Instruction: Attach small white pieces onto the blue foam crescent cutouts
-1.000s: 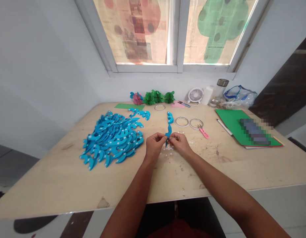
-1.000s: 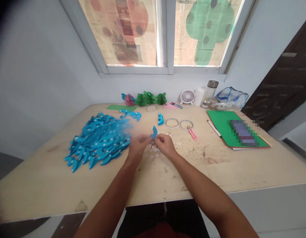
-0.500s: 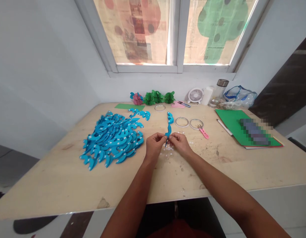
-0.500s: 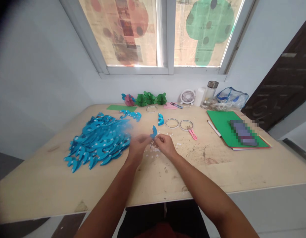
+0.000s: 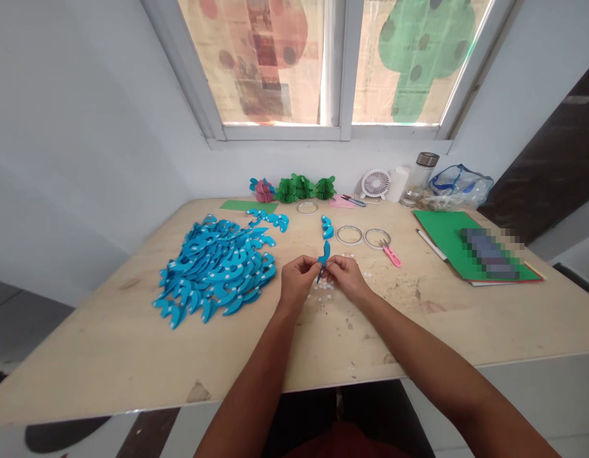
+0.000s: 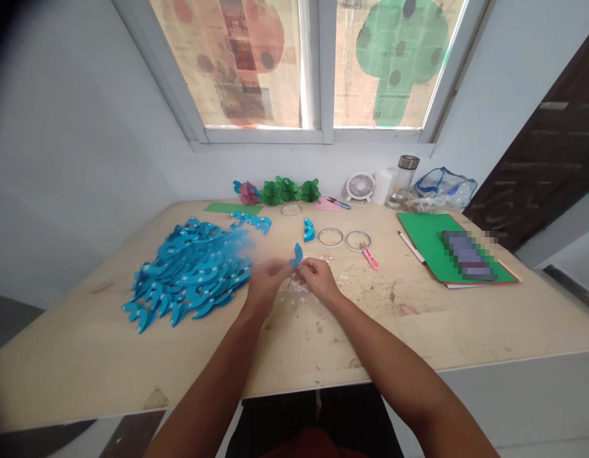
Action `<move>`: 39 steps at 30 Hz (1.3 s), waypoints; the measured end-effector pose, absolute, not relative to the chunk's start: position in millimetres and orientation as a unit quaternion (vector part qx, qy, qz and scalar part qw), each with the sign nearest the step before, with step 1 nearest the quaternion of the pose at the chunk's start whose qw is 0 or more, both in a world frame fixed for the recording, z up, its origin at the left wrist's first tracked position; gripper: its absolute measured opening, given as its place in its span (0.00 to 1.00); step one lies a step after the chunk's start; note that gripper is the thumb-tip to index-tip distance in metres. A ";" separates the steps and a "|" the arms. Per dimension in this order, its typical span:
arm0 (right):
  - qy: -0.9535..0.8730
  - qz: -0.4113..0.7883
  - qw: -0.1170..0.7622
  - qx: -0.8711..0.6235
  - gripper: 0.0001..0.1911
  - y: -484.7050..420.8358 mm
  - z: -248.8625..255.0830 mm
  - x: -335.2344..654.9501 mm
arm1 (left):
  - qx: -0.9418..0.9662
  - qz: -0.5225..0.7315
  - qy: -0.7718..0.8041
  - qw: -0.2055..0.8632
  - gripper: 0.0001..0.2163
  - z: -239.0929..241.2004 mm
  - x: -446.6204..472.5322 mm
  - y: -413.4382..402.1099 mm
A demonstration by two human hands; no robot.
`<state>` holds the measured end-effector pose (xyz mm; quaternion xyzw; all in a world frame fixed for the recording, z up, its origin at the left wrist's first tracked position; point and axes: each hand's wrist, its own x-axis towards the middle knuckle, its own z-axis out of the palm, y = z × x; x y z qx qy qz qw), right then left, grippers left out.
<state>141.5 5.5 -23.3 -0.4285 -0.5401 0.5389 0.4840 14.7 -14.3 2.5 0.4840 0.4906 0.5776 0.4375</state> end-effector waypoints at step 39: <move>-0.559 0.385 0.518 -0.520 0.05 7.5 -25.0 147.1 | 0.298 0.625 0.410 0.593 0.06 -11.2 10.9 -4.4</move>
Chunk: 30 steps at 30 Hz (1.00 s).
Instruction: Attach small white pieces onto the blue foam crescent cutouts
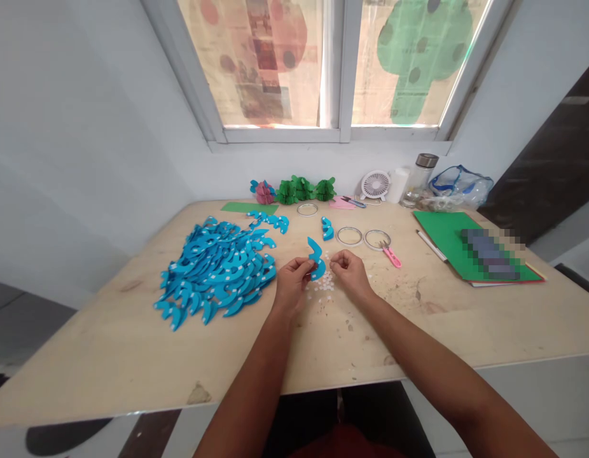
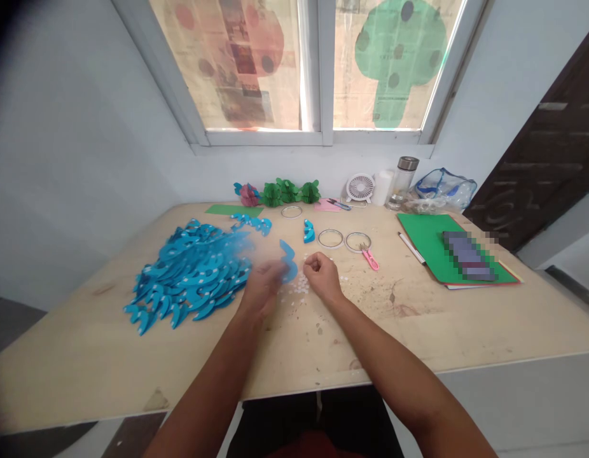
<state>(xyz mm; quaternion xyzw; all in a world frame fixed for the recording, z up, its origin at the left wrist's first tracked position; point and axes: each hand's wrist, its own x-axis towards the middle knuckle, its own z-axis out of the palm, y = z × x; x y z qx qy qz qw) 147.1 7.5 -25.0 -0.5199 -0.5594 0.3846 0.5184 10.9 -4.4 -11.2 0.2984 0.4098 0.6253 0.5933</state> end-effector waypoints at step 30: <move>-0.498 0.498 0.535 -0.468 0.08 6.5 -16.5 144.8 | 0.402 0.538 0.489 0.556 0.07 -0.7 12.0 -13.1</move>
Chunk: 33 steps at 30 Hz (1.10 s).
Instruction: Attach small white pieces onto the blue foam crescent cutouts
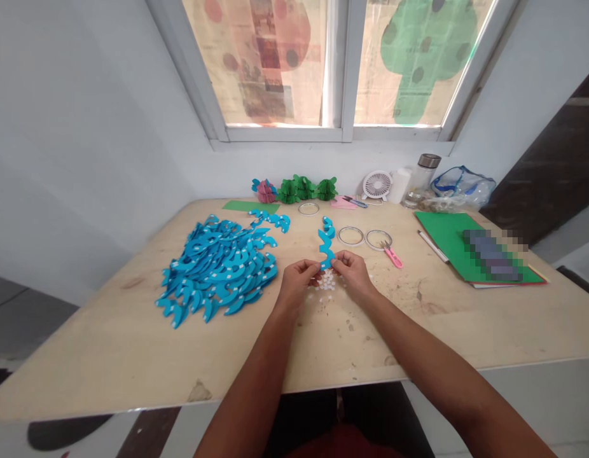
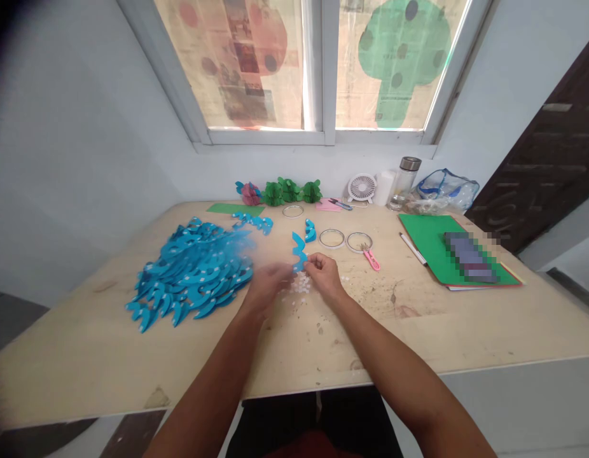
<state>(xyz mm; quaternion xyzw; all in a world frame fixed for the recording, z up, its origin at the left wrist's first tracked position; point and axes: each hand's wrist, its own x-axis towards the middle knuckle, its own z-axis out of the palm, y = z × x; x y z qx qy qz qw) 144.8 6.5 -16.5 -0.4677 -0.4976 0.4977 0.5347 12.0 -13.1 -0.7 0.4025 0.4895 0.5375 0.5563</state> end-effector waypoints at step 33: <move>-0.580 0.470 0.474 -0.466 0.05 6.1 -29.8 143.0 | 0.509 0.555 0.511 0.415 0.03 -2.2 15.0 -12.7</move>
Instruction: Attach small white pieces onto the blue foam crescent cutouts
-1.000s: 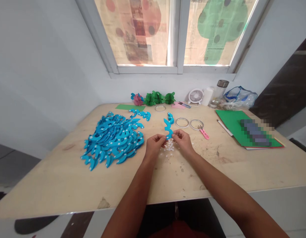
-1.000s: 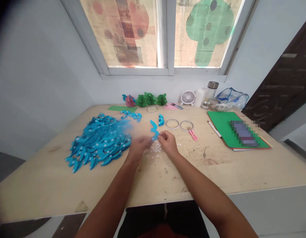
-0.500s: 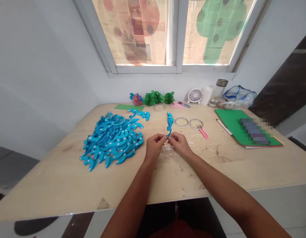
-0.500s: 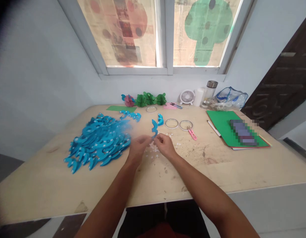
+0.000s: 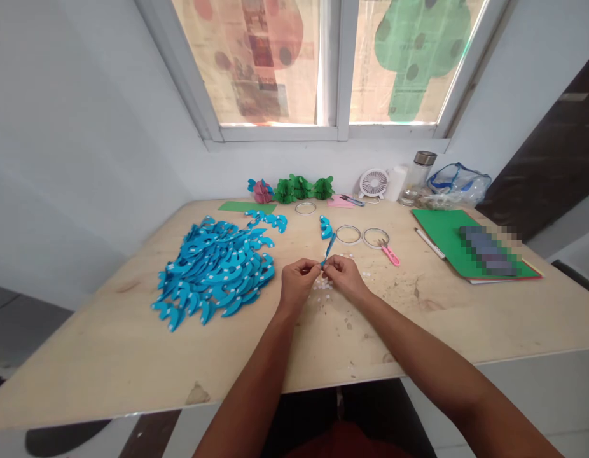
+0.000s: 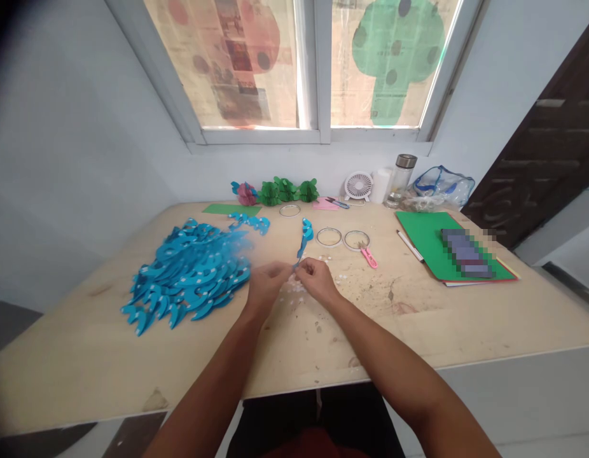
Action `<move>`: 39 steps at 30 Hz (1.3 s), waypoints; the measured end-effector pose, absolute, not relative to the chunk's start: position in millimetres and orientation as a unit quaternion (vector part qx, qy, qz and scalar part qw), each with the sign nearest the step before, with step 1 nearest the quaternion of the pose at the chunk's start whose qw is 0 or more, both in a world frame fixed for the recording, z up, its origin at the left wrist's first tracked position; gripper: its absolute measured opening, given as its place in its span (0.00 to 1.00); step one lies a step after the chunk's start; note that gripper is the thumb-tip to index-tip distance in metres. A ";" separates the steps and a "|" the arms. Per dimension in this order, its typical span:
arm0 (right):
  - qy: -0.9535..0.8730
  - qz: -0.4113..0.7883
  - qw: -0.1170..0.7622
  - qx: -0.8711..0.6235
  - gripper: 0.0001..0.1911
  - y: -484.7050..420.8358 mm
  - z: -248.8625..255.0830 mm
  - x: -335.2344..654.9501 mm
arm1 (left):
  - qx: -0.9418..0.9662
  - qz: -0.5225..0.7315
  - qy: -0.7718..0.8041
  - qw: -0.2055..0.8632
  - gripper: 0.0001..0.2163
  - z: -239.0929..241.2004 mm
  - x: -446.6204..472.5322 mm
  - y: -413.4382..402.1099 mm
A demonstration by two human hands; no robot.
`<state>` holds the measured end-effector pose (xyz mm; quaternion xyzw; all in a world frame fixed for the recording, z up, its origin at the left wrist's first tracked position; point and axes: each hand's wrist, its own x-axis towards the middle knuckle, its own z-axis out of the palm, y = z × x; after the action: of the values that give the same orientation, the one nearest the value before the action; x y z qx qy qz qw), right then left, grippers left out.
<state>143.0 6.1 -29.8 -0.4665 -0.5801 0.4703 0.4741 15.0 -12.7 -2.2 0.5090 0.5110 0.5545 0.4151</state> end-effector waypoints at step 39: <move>-0.583 0.455 0.491 -0.461 0.05 7.6 -31.2 141.6 | 0.640 0.528 0.513 0.220 0.04 -1.4 15.3 -17.0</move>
<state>141.6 7.6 -31.2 -0.4611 -0.5831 0.4546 0.4907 15.3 -17.0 -1.4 0.6398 0.5128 0.5285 0.2199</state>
